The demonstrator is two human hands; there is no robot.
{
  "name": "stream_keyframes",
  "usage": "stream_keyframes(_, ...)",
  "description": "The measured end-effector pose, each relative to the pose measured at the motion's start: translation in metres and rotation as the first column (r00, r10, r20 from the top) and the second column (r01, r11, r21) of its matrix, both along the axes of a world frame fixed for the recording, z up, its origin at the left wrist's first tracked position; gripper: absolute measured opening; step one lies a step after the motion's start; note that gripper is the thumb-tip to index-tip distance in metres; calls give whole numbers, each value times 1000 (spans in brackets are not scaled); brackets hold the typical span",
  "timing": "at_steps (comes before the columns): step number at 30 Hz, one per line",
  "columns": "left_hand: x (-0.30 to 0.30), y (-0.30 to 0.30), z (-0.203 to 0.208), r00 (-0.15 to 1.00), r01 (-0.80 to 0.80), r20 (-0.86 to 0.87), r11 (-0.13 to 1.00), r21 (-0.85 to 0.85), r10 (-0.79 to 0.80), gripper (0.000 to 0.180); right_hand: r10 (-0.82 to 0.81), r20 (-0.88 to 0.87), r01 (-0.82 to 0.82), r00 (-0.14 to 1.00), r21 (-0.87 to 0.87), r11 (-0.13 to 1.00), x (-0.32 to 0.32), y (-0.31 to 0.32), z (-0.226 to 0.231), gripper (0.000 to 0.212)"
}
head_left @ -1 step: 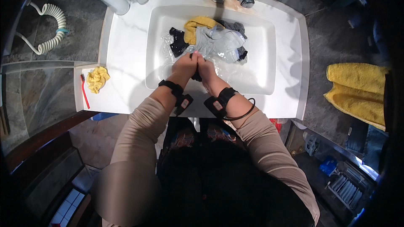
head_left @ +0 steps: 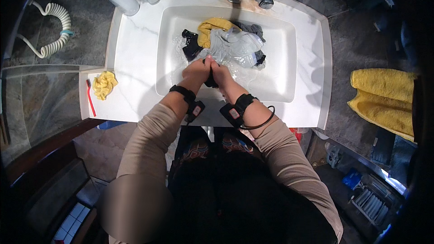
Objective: The person washes several small garments by hand in a bathroom sink. They place items into the sink, wet them under running water, apply soap from a dispenser, scrub and rinse each piece, then wring out excess water. The person also wipes the sink basin and countertop with a cloth during the process.
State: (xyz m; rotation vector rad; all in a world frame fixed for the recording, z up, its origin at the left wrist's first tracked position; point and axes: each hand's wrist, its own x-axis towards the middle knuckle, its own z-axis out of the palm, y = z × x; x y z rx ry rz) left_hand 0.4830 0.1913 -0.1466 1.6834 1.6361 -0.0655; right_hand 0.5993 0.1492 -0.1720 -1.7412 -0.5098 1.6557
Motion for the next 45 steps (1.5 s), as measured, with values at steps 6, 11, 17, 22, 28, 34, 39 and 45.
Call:
stream_keyframes(6,-10,-28,-33,931,181,-354,957,228,-92,51,201,527,-321,825,146,936,36,-4,-31,39)
stream_keyframes(11,8,-32,-60,995,-96,-5,980,174,99,52,268,534,-384,802,117,916,26,-4,-48,35)
stream_keyframes(17,15,-15,-26,854,-275,415,949,-153,314,46,-298,-396,229,869,-211,950,20,9,-12,29)
stream_keyframes(22,31,-30,28,869,-370,443,884,285,221,50,-338,-708,356,620,-130,925,5,20,29,45)
stream_keyframes(28,23,-20,31,841,-366,496,901,232,214,42,-379,-617,372,690,-146,917,-5,15,36,42)
stream_keyframes(34,5,-11,26,929,-215,327,972,95,173,44,-145,-419,127,896,-70,989,-5,4,30,41)
stream_keyframes(39,-11,-1,21,983,74,-161,991,-109,-92,53,376,313,-402,872,21,915,25,4,10,53)
stream_keyframes(45,0,-27,-23,959,65,-278,998,-4,-63,67,318,736,-494,597,24,869,21,-5,-43,29)
